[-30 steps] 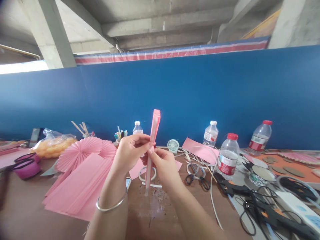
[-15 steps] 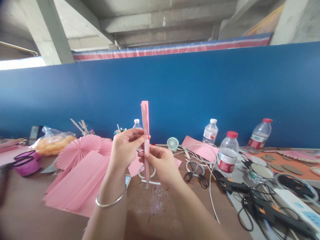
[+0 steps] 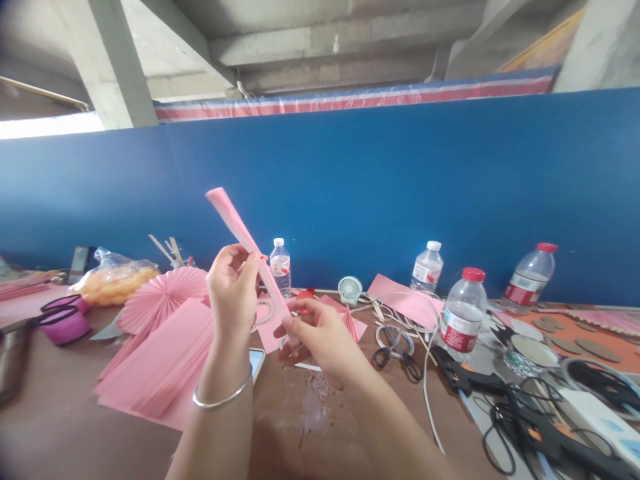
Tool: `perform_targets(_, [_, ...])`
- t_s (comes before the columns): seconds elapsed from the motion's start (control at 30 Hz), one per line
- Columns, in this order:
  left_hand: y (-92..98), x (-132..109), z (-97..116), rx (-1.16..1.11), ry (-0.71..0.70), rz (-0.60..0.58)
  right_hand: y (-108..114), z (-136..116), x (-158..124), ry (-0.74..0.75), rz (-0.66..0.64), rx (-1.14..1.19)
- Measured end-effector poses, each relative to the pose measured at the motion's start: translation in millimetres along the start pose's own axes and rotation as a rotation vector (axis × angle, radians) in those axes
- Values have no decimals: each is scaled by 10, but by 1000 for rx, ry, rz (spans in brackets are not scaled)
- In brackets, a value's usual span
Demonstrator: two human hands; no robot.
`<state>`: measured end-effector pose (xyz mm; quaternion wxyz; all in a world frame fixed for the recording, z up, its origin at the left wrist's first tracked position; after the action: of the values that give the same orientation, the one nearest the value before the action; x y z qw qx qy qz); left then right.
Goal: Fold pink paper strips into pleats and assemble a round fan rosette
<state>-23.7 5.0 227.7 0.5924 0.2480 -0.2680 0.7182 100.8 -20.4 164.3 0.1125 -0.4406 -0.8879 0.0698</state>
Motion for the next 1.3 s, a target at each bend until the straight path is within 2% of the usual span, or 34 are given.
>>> perform_targets(0.17, [-112,-14,-18,-232,51,-169,-106,51,-4,-11,-155,56])
perform_targets(0.27, [-133,-24,-37,-303,81,-194,-136,64,-3,34,-180,-44])
perform_targets(0.33, [-124,-22,-50,-319,98,-181,-87,9,-21,199,-76,-266])
perform_targets(0.4, [-116,-16,-64,-327,124,-173,-49,-93,-83,481,45,-602])
perform_targets(0.5, [-117,-10,-81,-348,166,-167,-90,-160,-195,855,82,-1060])
perform_targets(0.6, [-123,-11,-83,-366,183,-156,-123,-154,-234,986,77,-1247])
perform_targets(0.8, [-134,-28,-98,-386,203,-180,-154,-194,-209,960,24,-1166])
perform_targets(1.07, [-154,-22,-114,-393,197,-257,-135,-235,-162,781,2,-969])
perform_targets(1.3, [-207,-43,-105,-386,234,-280,-78,-193,-165,714,102,-932])
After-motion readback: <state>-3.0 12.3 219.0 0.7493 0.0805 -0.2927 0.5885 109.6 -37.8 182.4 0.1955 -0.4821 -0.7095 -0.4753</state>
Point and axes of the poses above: each hand's wrist, its own x-axis towards the middle knuckle, its own y-axis out of the back of the hand, z = x × y, the point moved 4 cm from there along x, towards the middle knuckle, and after that the axes turned 14 degrees about -z, right-handed, at the moved point
